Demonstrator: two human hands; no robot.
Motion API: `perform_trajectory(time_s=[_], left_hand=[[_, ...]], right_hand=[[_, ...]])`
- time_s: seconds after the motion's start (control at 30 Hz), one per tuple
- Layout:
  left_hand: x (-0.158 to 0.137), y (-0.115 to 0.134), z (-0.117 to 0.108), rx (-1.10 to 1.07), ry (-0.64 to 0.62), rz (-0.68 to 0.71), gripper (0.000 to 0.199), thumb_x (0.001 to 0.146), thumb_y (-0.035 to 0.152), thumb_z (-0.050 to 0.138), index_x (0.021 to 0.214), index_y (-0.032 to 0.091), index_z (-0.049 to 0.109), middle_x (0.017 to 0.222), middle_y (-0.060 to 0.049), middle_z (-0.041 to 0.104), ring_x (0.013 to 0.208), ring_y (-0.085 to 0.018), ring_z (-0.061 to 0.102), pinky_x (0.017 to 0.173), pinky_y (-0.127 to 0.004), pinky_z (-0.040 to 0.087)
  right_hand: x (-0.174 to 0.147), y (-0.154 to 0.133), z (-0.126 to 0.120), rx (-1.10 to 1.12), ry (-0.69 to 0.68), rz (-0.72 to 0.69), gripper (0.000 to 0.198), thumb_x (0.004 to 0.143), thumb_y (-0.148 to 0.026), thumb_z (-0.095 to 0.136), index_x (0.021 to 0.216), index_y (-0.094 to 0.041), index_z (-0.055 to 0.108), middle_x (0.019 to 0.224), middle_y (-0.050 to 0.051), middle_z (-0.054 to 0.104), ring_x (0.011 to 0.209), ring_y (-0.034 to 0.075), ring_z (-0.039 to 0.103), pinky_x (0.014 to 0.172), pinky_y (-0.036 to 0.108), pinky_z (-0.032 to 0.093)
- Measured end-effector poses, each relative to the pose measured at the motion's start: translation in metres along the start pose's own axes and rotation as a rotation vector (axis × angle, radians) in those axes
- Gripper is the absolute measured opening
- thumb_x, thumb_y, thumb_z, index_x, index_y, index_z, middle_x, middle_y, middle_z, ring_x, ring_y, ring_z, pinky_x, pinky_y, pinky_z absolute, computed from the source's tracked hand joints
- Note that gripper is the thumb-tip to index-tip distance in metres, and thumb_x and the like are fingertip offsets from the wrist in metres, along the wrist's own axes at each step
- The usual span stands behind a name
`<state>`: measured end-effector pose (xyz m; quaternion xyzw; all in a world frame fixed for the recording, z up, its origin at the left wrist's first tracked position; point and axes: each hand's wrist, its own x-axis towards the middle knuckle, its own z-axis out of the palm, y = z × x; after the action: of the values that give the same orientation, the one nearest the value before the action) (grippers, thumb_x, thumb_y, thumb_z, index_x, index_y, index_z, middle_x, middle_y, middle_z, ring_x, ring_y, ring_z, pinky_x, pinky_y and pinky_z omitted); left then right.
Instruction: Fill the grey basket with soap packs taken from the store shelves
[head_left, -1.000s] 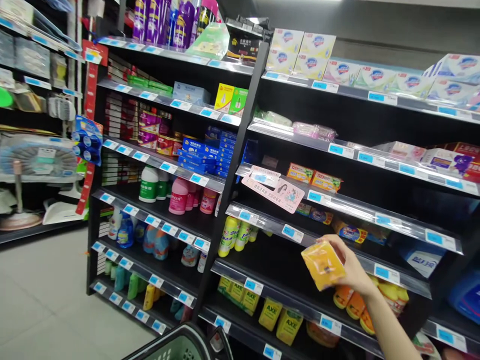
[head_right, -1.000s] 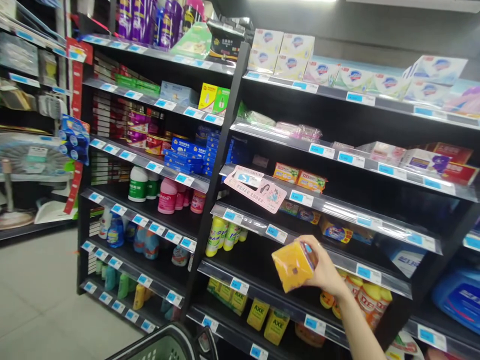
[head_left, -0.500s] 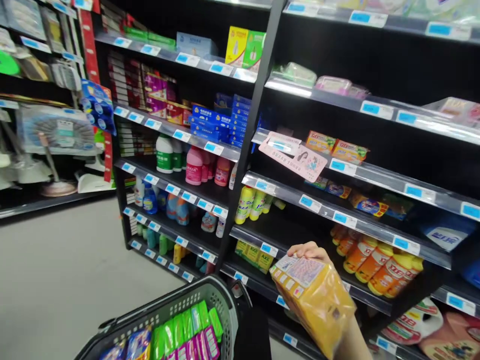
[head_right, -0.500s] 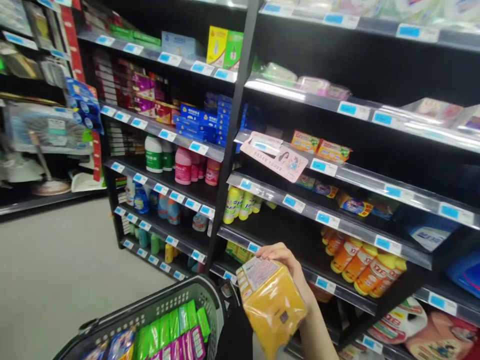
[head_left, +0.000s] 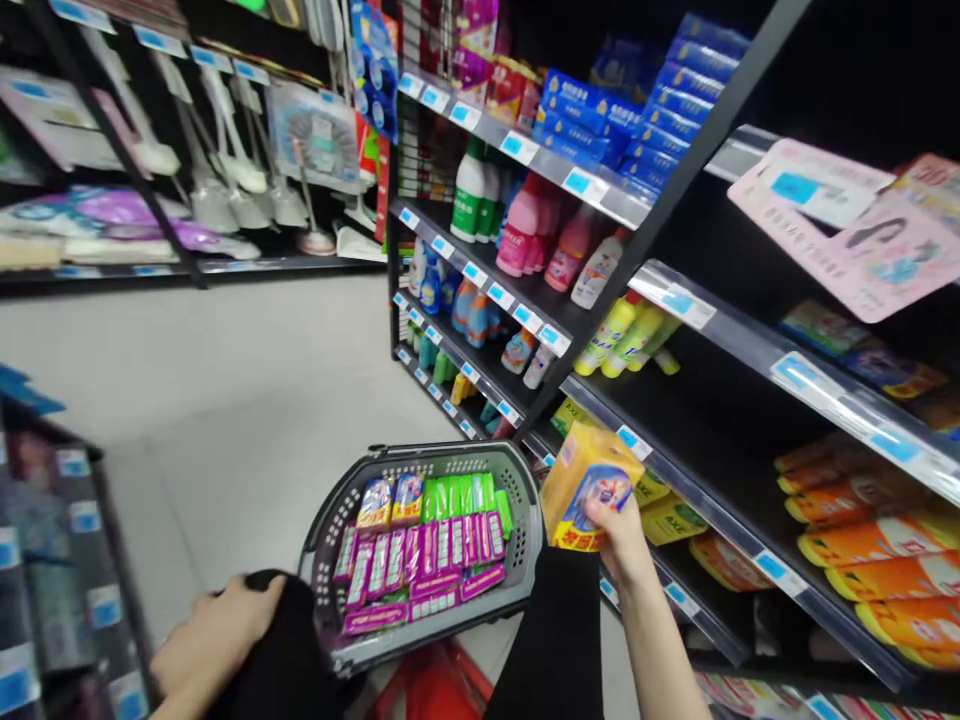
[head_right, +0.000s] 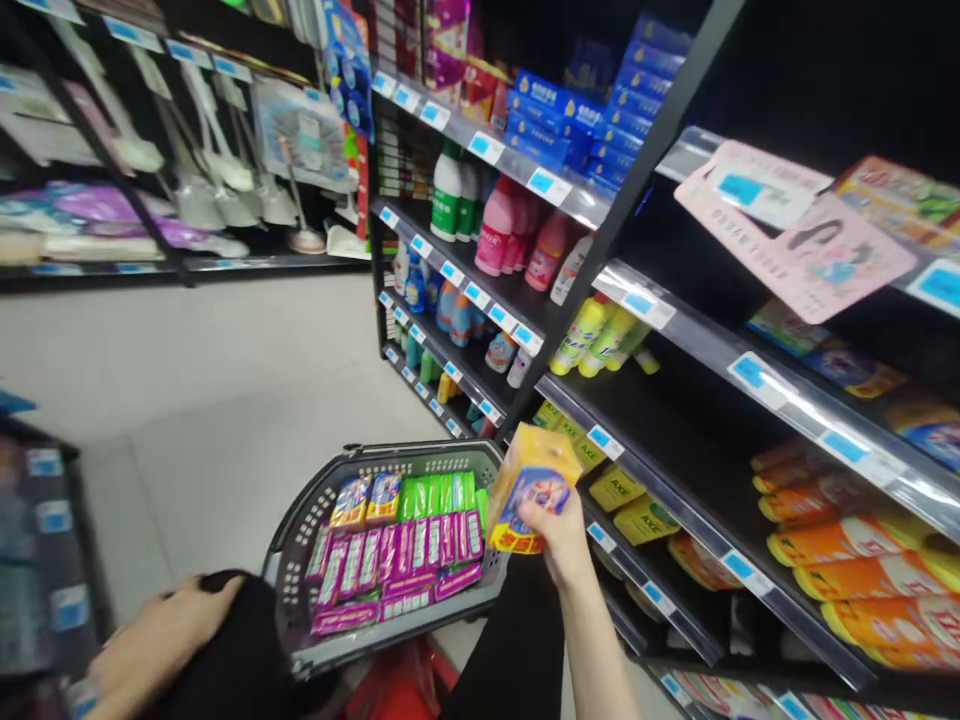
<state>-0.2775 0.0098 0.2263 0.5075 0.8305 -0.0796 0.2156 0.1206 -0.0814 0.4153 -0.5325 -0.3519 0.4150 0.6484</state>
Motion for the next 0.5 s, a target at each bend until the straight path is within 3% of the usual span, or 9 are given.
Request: perform_trajectory(time_s=[0.1,0.27,0.37,0.5], left_hand=[[0.003,0.002,0.001,0.033,-0.033,0.003,0.064,0.087,0.061,0.016,0.12,0.02,0.053,0.122,-0.015,0.059,0.101,-0.033,0.061,0.081,-0.038,0.048],[0.004,-0.002,0.012,-0.033,-0.046,0.015,0.063,0.089,0.057,0.025,0.127,0.013,0.051,0.122,-0.023,0.053,0.106,-0.041,0.057,0.084,-0.045,0.046],[0.002,-0.004,0.019,-0.066,-0.011,0.053,0.061,0.09,0.052,0.029,0.125,0.009,0.053,0.117,-0.024,0.053,0.104,-0.043,0.057,0.083,-0.047,0.045],[-0.003,-0.002,0.022,-0.054,0.052,0.064,0.054,0.091,0.044,0.032,0.122,0.006,0.055,0.113,-0.025,0.053,0.099,-0.043,0.057,0.078,-0.046,0.046]], right_hand=[[0.007,0.032,0.003,0.16,0.054,0.279,0.056,0.059,-0.046,0.085,0.102,-0.019,0.061,0.089,0.006,0.072,0.085,0.027,0.07,0.08,0.042,0.058],[0.022,0.097,0.012,0.213,-0.009,0.671,0.054,0.064,-0.049,0.081,0.104,-0.016,0.064,0.087,0.009,0.075,0.084,0.028,0.072,0.075,0.043,0.06],[0.031,0.157,0.023,0.124,-0.018,0.854,0.055,0.069,-0.05,0.077,0.11,-0.016,0.063,0.086,0.009,0.075,0.082,0.028,0.072,0.074,0.045,0.059],[0.051,0.251,0.047,-0.039,-0.01,0.957,0.049,0.073,-0.048,0.073,0.11,-0.019,0.061,0.087,0.007,0.074,0.084,0.025,0.071,0.076,0.042,0.057]])
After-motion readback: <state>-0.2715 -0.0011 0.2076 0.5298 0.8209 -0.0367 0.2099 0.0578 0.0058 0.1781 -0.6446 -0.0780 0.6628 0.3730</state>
